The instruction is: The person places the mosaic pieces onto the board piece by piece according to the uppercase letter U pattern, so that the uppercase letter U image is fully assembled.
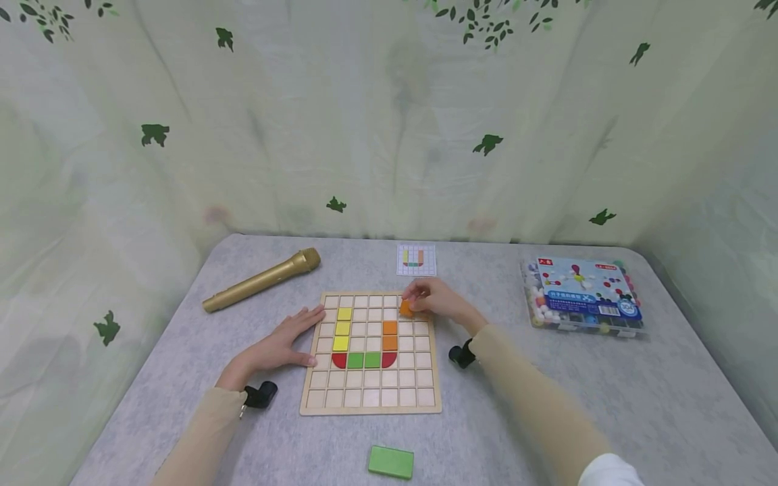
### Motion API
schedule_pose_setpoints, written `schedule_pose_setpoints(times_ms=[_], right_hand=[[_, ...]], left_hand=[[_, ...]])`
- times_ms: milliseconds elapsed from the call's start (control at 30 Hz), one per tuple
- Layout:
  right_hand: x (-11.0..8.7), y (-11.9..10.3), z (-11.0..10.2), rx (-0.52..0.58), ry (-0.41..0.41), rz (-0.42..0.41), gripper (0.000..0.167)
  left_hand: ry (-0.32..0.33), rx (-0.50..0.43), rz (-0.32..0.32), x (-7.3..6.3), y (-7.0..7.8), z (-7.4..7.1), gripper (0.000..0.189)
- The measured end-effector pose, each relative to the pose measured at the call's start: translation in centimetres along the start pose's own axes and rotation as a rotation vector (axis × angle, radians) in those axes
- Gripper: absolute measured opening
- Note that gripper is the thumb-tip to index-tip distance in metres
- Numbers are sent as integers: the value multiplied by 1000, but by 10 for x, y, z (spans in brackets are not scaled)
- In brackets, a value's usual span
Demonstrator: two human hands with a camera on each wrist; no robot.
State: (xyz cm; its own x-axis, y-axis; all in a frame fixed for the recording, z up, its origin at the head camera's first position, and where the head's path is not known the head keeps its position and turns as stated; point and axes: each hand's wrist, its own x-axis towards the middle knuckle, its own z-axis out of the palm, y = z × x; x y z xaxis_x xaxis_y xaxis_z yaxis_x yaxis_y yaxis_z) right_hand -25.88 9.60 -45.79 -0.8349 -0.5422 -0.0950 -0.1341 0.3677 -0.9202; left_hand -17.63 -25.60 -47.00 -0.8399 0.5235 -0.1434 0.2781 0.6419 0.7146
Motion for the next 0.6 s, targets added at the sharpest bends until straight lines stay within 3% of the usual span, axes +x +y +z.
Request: schedule_pose_setpoints(times_ms=[267,600], right_hand=[[15,-10,23,-86,-11,-5,12],[19,-17,32,-146,-6,33,12]], left_hand=[[-1,5,-5,0,0,0,96],[2,3,-3,0,1,0,95]])
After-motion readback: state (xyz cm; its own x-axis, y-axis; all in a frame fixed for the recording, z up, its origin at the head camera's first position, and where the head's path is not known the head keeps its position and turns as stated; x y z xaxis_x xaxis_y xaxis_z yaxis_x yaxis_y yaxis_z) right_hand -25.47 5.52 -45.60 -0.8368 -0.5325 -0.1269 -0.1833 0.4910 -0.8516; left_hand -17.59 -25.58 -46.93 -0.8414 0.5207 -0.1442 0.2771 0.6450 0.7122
